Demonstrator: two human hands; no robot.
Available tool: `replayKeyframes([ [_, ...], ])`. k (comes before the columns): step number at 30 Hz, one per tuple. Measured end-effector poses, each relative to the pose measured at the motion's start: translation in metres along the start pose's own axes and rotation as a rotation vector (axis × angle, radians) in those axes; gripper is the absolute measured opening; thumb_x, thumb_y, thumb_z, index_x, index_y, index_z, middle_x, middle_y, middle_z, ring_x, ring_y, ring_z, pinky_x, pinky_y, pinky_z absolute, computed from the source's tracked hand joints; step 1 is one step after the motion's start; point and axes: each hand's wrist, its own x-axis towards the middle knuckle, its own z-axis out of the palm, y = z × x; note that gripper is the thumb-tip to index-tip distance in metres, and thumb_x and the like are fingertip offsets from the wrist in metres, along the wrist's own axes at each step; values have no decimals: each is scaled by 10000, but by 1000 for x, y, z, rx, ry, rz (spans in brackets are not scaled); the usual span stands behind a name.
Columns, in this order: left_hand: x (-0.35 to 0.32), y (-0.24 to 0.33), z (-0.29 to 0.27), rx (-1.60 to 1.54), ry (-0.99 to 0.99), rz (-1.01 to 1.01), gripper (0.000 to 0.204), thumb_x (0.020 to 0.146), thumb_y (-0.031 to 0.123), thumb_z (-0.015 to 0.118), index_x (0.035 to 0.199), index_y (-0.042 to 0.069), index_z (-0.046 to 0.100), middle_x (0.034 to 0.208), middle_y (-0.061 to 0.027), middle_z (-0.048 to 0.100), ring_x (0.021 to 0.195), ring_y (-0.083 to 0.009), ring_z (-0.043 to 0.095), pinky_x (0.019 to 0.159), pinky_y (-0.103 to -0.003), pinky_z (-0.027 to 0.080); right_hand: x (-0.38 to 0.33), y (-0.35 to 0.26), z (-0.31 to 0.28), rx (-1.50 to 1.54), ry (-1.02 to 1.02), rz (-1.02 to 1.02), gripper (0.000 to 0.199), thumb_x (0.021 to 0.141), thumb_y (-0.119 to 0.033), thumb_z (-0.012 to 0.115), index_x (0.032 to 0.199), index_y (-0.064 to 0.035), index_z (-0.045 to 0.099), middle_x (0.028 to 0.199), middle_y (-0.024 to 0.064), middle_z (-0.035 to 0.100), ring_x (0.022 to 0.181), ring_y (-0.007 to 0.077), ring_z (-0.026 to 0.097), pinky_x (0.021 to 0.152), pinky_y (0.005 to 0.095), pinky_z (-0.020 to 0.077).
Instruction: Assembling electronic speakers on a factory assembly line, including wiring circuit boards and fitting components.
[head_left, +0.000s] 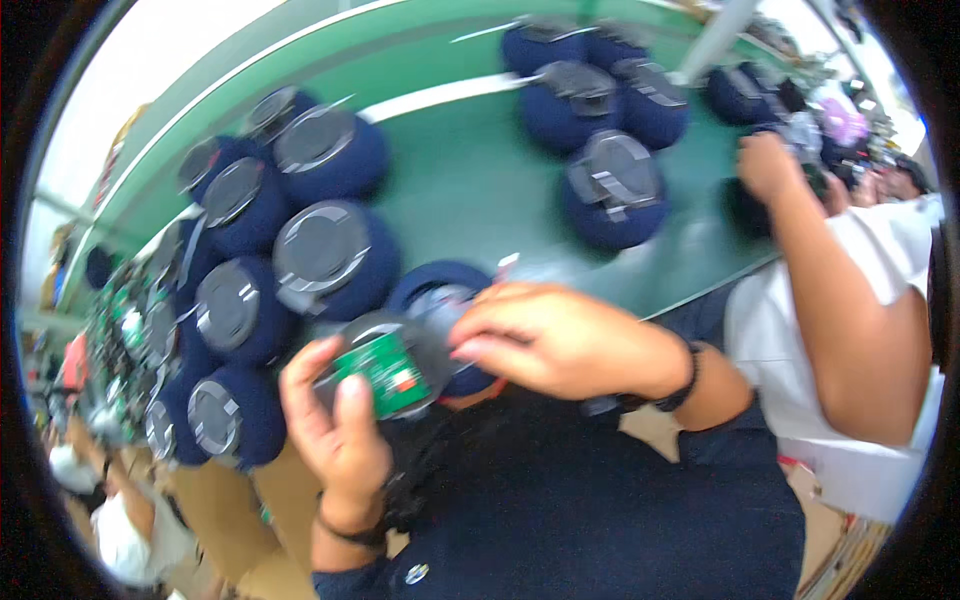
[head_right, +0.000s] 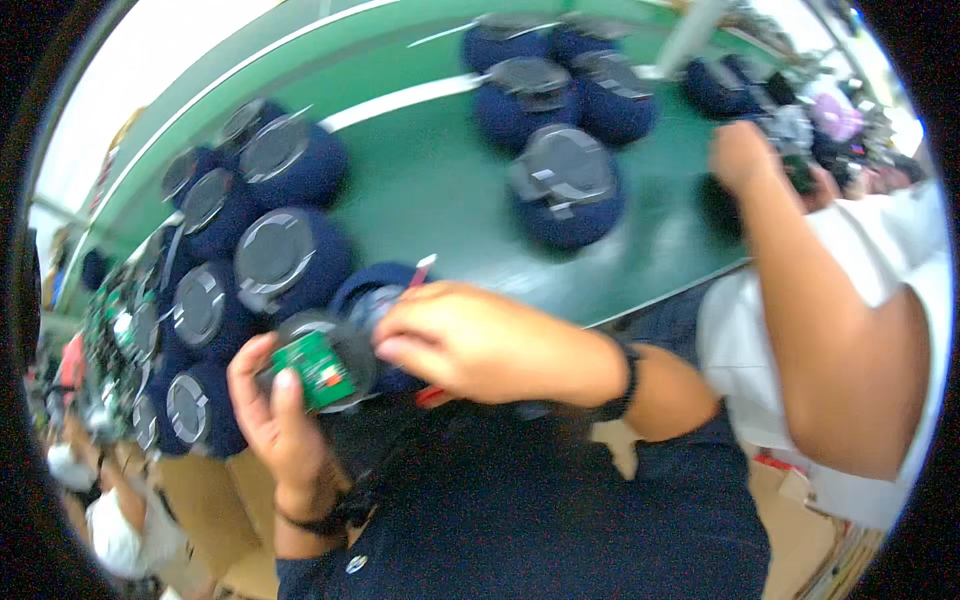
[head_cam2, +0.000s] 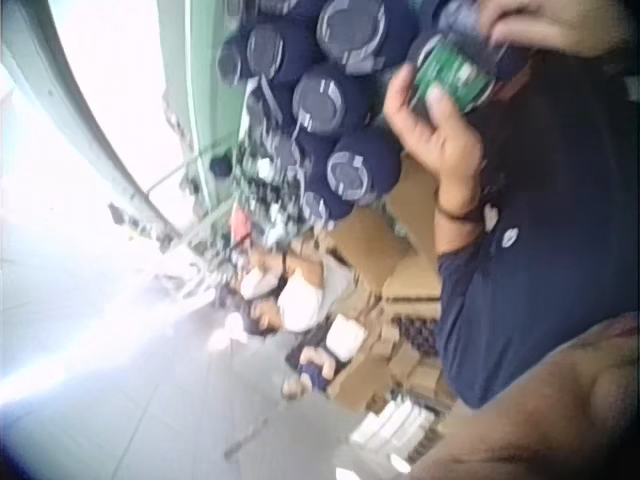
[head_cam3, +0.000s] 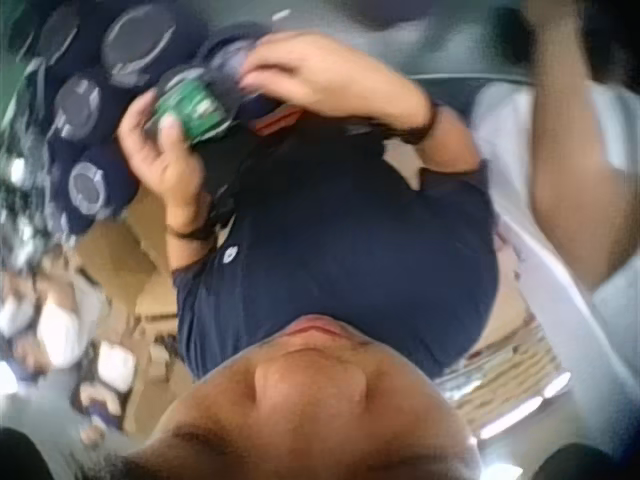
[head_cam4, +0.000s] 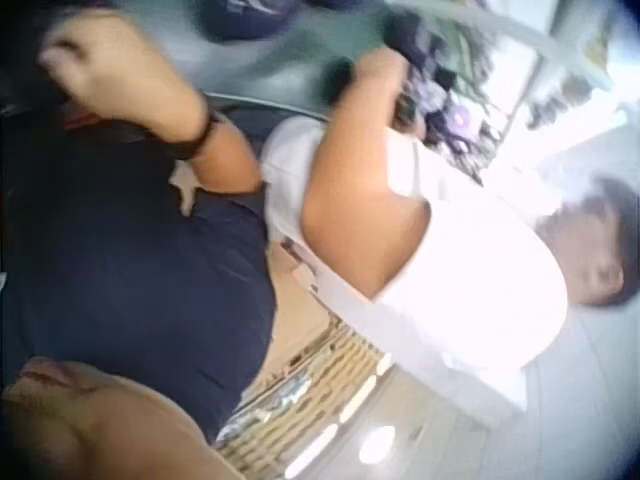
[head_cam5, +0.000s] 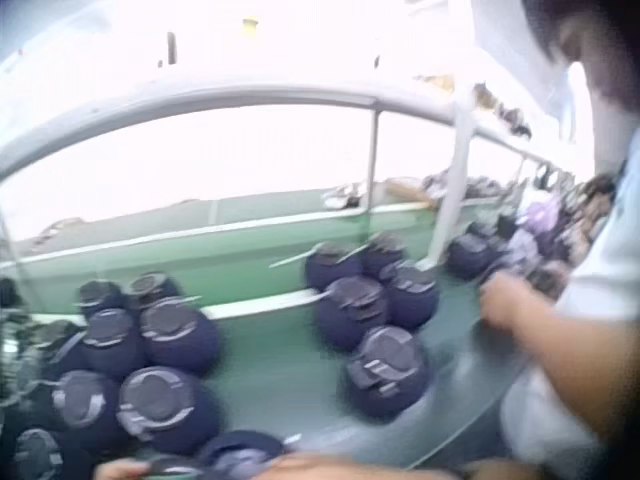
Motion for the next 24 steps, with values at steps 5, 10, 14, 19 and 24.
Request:
replayKeyframes([
  [5, -1, -9, -1, -99, -56, -28, 391, 1003, 113, 573, 1362, -31, 511, 1330, -118, 534, 1204, -215, 539, 1087, -367, 411, 1, 6, 0, 48, -14, -56, 218, 993, -186, 640, 1045, 18, 695, 1007, 196, 709, 985, 383, 671, 913, 459, 512],
  [10, -6, -29, -11, -213, -58, -82, 440, 1006, 117, 577, 1411, -16, 469, 1351, -110, 514, 1242, -219, 516, 1115, -379, 390, -1, 6, -2, 177, 10, 50, 198, 982, -187, 652, 1027, 4, 682, 931, 184, 705, 854, 346, 681, 778, 422, 530],
  [14, 1, -35, -13, -205, -84, -95, 401, 1051, 99, 513, 1433, -6, 450, 1332, -121, 534, 1172, -193, 553, 1051, -337, 447, 3, 5, 0, 245, 44, 40, 167, 984, -128, 701, 1081, 8, 696, 971, 138, 724, 786, 215, 678, 713, 339, 525],
  [19, 7, -22, -11, -125, -79, -48, 338, 1031, 98, 576, 1345, -21, 535, 1218, -138, 630, 1051, -238, 619, 942, -351, 507, 5, 14, 6, 397, 75, 56, 154, 953, -133, 749, 1040, -6, 731, 946, 84, 734, 758, 130, 647, 667, 279, 501],
  [24, 11, -16, -8, -105, -77, -55, 367, 1025, 99, 604, 1363, -19, 525, 1216, -129, 625, 1048, -230, 617, 946, -348, 503, 6, 16, 15, 208, 167, -151, 147, 927, -162, 766, 995, -32, 756, 915, 91, 745, 817, 232, 690, 734, 351, 536],
])
